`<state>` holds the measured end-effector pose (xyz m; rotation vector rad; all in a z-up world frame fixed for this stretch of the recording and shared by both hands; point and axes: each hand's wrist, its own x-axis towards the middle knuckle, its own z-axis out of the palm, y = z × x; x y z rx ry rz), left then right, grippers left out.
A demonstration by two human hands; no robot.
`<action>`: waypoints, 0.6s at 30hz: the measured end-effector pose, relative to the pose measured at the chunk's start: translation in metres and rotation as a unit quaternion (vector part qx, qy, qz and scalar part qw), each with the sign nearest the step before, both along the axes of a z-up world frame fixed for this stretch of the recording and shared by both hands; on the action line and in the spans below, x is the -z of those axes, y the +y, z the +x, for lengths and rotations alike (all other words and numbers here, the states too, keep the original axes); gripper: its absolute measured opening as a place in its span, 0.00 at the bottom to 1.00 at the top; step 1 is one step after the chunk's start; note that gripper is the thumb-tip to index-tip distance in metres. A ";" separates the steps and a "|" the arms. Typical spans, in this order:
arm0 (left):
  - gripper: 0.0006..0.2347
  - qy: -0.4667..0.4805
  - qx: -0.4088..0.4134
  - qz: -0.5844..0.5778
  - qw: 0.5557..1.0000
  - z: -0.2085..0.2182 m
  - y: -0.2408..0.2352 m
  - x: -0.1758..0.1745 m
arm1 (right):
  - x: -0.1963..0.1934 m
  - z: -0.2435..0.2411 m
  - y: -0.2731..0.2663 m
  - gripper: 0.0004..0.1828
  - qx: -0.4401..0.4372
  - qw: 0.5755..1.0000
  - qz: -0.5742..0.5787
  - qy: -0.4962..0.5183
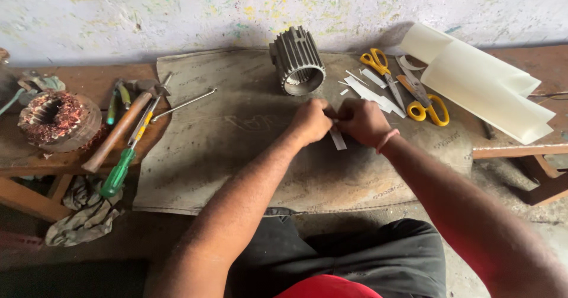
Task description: The person prepares and inserts white insulating paper strips into the slots of a metal motor stator by hand and using scissors.
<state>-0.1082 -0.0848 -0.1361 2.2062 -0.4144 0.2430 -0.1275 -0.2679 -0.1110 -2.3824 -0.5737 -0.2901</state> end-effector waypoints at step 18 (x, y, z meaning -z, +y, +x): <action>0.30 -0.108 0.011 -0.003 0.994 -0.031 -0.001 0.006 | 0.003 0.003 -0.007 0.13 -0.082 0.996 -0.028 -0.016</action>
